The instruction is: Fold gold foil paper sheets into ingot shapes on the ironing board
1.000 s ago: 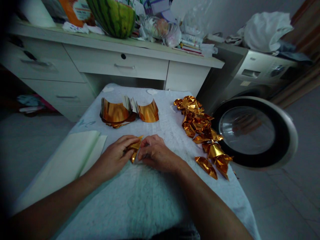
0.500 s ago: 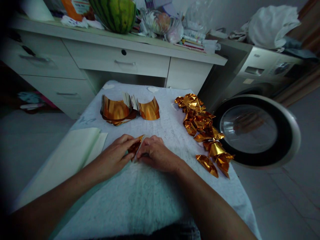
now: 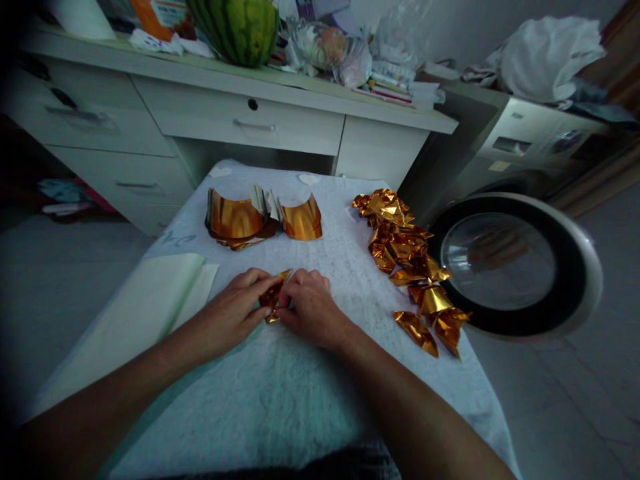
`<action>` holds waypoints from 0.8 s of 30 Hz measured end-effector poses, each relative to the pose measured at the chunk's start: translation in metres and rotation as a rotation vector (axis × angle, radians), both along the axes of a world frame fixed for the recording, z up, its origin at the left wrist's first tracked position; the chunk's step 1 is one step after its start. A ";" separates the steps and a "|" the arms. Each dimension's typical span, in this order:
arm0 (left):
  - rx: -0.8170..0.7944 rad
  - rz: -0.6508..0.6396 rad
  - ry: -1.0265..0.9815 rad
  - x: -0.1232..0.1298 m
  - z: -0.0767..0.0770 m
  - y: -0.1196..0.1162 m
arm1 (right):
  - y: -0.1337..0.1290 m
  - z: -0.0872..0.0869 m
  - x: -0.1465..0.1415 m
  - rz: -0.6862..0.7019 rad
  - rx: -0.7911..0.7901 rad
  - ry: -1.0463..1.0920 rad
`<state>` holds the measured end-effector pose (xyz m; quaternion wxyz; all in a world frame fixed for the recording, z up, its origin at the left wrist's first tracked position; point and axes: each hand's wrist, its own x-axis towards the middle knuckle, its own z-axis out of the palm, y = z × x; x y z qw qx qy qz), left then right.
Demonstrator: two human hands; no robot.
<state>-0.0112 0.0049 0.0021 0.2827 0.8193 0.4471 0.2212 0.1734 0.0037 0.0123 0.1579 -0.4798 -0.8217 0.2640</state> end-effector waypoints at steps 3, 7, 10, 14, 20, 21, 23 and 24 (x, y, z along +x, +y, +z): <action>0.014 0.000 0.016 0.000 0.002 -0.001 | 0.000 -0.001 -0.001 -0.019 -0.001 -0.008; 0.007 0.008 0.037 0.001 0.005 -0.001 | 0.000 -0.001 -0.002 -0.027 0.001 -0.004; -0.011 -0.014 0.026 0.001 0.007 -0.001 | 0.000 -0.001 -0.003 -0.037 -0.006 -0.008; -0.017 -0.024 0.021 -0.002 0.006 0.000 | 0.000 -0.001 -0.003 -0.034 0.003 -0.010; -0.044 -0.057 0.054 -0.005 0.004 0.002 | 0.000 -0.002 -0.002 -0.026 0.014 -0.015; -0.046 -0.058 0.059 -0.005 0.003 0.001 | 0.000 -0.002 -0.002 -0.026 0.013 -0.016; -0.046 -0.054 0.068 -0.005 0.004 0.001 | 0.000 -0.001 -0.002 -0.030 0.009 -0.019; -0.046 -0.051 0.070 -0.005 0.004 0.001 | 0.000 0.000 -0.003 -0.031 0.008 -0.021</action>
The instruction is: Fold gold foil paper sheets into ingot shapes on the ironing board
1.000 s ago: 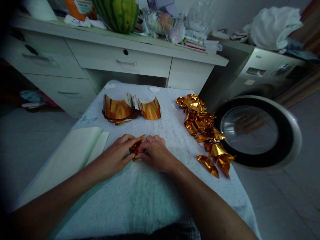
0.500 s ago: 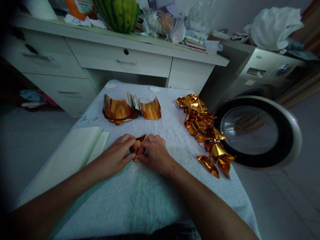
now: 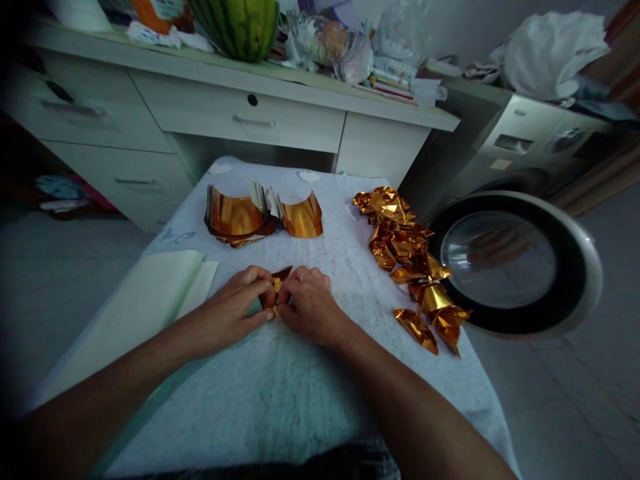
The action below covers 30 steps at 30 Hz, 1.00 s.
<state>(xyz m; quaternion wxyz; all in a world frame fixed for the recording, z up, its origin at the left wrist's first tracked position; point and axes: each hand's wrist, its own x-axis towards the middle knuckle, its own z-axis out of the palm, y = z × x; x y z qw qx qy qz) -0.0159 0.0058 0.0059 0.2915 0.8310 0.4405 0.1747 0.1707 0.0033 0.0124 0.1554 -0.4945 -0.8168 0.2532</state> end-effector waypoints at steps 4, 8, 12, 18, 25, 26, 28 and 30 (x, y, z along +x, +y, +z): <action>-0.004 0.004 0.000 0.000 0.000 0.000 | 0.000 0.001 -0.001 0.002 0.001 -0.012; -0.022 -0.005 -0.005 -0.001 0.000 0.000 | 0.000 -0.001 0.000 0.002 0.011 -0.011; -0.030 0.004 -0.026 -0.001 -0.001 -0.001 | 0.001 -0.002 0.000 0.004 0.017 -0.007; -0.048 0.016 -0.041 0.000 -0.001 -0.001 | 0.001 -0.002 0.000 0.000 0.014 -0.007; -0.072 0.008 -0.065 0.000 0.001 0.001 | 0.000 -0.001 -0.001 -0.005 0.008 -0.011; -0.072 0.008 -0.066 0.000 0.000 0.001 | 0.000 -0.001 -0.001 -0.006 0.008 -0.016; -0.071 0.012 -0.064 0.000 -0.001 0.001 | 0.000 0.000 -0.002 -0.006 0.011 -0.029; -0.068 0.016 -0.068 0.000 -0.003 0.001 | 0.000 0.000 -0.001 -0.007 0.018 -0.044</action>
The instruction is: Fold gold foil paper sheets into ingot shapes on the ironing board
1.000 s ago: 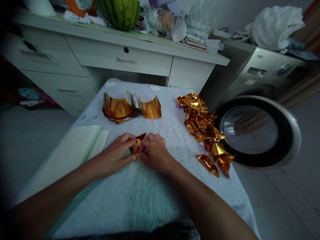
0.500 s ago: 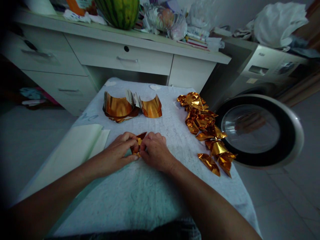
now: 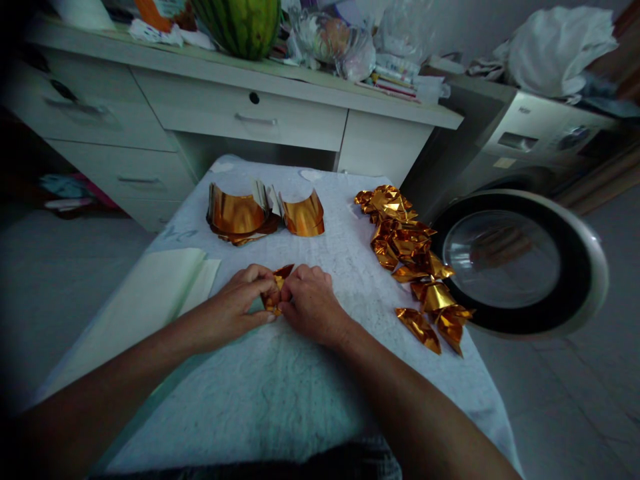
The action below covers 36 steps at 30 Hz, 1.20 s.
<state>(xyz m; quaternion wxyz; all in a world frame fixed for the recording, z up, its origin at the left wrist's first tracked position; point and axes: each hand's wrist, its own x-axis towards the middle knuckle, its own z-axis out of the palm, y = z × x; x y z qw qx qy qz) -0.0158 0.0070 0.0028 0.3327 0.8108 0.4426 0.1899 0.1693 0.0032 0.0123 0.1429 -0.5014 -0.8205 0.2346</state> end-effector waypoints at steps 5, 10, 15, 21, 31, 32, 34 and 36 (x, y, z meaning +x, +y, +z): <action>0.000 0.006 -0.002 -0.001 -0.001 0.001 | 0.001 -0.001 0.002 0.034 0.019 -0.045; 0.005 0.000 0.007 -0.001 0.001 0.000 | 0.001 -0.002 0.001 0.049 0.039 -0.066; 0.019 0.027 0.005 0.001 0.000 0.001 | 0.001 0.001 0.002 0.058 0.028 -0.080; 0.024 0.036 0.002 0.001 0.000 0.001 | -0.001 0.003 0.002 0.081 0.026 -0.082; 0.032 0.035 0.009 0.001 -0.001 0.000 | 0.001 0.001 0.005 0.053 -0.014 -0.031; 0.032 0.034 0.007 0.001 -0.001 0.000 | 0.002 0.001 0.006 0.058 -0.024 -0.016; 0.031 0.029 0.006 0.001 -0.001 0.000 | 0.003 0.003 0.008 0.075 -0.040 0.011; 0.029 0.025 0.011 0.001 0.000 -0.001 | 0.005 0.005 0.010 0.091 -0.054 0.031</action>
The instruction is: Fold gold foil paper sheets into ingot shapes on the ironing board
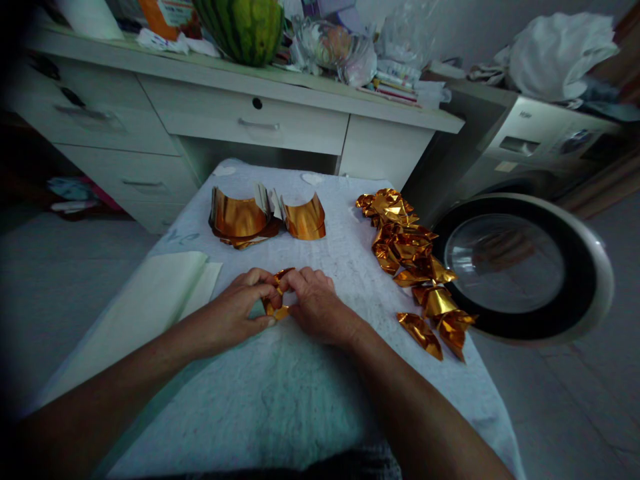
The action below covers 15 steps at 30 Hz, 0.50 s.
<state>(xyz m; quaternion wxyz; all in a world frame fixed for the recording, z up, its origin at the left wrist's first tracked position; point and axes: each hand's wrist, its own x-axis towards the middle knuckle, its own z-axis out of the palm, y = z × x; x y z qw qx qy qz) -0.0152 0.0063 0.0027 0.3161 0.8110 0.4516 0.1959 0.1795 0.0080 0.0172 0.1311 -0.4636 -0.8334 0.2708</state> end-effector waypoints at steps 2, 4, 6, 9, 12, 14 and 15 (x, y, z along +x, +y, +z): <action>0.002 0.000 -0.001 0.000 0.000 0.000 | 0.001 0.002 0.001 0.015 -0.017 0.012; 0.004 0.005 -0.006 0.000 0.000 -0.001 | 0.001 0.003 0.003 0.030 -0.026 0.021; 0.010 0.007 -0.011 0.000 0.000 -0.001 | 0.000 0.002 0.005 0.045 -0.019 0.036; 0.022 0.017 -0.001 0.001 0.002 -0.002 | 0.002 -0.001 0.010 0.068 -0.010 0.115; 0.013 0.032 0.016 0.002 0.004 -0.004 | 0.005 -0.005 0.015 -0.008 -0.029 0.277; 0.008 0.039 0.015 0.003 0.004 -0.005 | 0.008 -0.007 0.015 -0.084 0.017 0.358; 0.008 0.041 0.012 0.004 0.004 -0.005 | 0.009 -0.007 0.014 -0.108 0.063 0.364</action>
